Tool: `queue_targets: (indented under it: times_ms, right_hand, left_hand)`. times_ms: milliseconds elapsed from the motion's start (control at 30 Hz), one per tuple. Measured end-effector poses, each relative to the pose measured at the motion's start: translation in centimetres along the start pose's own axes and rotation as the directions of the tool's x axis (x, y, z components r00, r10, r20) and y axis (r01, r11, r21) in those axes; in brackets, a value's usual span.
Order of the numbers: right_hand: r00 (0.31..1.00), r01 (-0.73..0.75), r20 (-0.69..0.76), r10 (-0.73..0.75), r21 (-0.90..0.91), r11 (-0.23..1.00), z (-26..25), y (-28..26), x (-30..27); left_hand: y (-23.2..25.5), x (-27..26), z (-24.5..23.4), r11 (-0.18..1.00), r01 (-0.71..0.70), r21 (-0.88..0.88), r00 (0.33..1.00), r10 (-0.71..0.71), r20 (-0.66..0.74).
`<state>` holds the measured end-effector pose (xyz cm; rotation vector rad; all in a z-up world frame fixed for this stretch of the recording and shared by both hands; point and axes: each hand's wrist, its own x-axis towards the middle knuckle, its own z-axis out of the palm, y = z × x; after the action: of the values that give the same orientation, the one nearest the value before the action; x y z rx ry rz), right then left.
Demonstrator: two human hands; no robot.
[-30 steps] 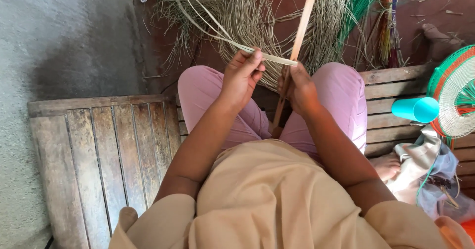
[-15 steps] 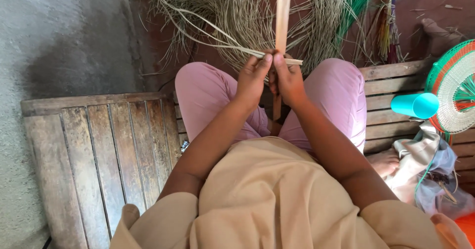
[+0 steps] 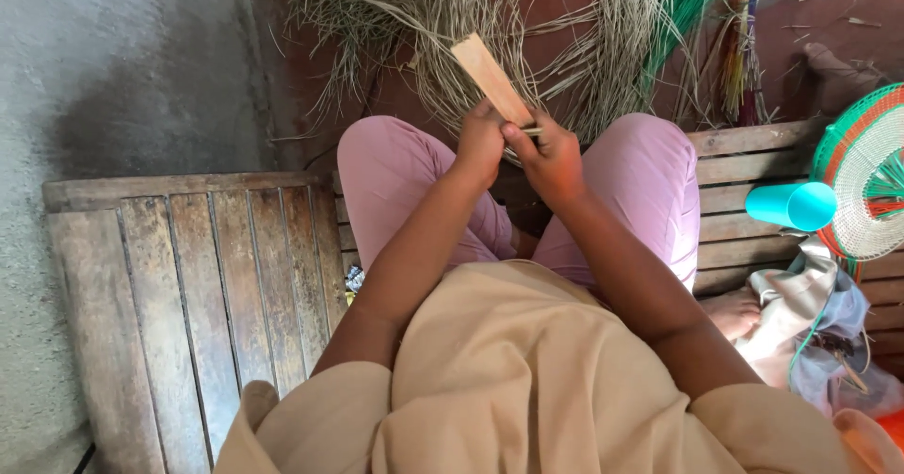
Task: Preparing long plant fibers for weaving by manually separating them from a bundle and using a wooden stick as a guide.
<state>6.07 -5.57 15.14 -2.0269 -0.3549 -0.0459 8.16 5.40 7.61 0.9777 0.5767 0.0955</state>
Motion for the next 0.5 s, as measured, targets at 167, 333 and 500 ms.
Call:
queue_targets:
  times_ms: [167,333,500]
  right_hand:
    - [1.000,-0.003,0.002,0.003,-0.002,1.000,-0.7,1.3,-1.3]
    - [0.999,0.020,-0.038,-0.018,0.057,0.998,-1.2,1.2,-2.2]
    - [0.999,0.014,-0.041,-0.009,0.126,0.992,-1.7,2.3,-2.9]
  left_hand:
    - [0.4,-0.6,0.1,0.999,0.031,0.025,0.998,-0.032,0.045]
    - [0.3,-0.4,0.2,0.997,0.079,0.005,0.995,-0.079,0.061]
    - [2.7,-1.8,1.4,0.993,0.114,-0.008,0.989,-0.113,0.097]
